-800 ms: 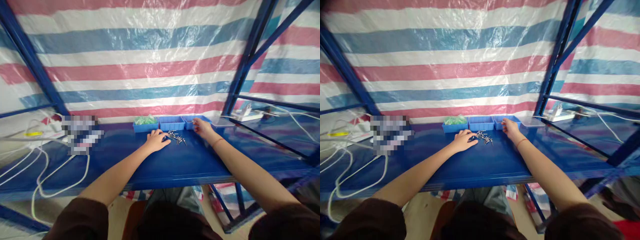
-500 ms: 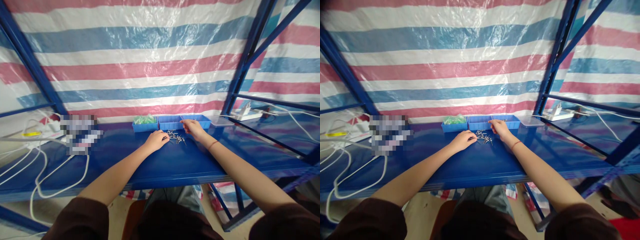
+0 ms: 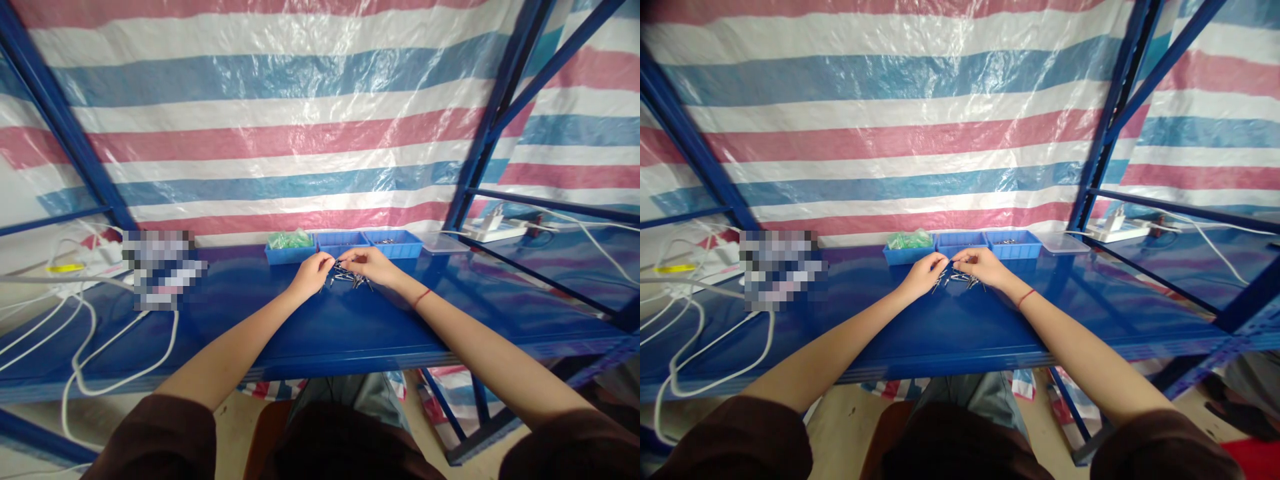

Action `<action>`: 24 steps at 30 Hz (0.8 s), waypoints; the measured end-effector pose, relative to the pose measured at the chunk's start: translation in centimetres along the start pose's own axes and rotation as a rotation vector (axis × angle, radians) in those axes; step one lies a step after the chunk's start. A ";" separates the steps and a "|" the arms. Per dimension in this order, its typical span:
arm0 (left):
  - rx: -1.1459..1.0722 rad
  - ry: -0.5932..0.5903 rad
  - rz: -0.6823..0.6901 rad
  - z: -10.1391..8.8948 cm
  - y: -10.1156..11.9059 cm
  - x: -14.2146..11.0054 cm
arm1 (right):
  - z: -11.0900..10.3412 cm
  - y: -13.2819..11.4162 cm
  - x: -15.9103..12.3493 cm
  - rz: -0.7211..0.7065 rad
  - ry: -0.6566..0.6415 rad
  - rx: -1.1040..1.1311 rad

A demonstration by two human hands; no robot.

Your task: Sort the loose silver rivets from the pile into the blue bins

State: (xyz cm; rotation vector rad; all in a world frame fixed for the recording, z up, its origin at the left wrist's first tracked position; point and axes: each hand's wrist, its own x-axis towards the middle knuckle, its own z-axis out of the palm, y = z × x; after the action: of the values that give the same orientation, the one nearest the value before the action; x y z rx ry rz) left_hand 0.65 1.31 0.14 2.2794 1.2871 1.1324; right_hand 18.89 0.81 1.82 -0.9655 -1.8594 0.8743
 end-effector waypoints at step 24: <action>-0.330 0.070 0.036 0.5 -1.5 0.9 | 2.3 -2.3 2.0 -0.380 0.144 -0.449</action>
State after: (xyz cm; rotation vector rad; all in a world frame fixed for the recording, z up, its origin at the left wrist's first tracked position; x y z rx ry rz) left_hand 0.37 2.95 -0.63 2.0424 0.9982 1.3370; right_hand 15.47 1.06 3.60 -0.8637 -2.0610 0.1569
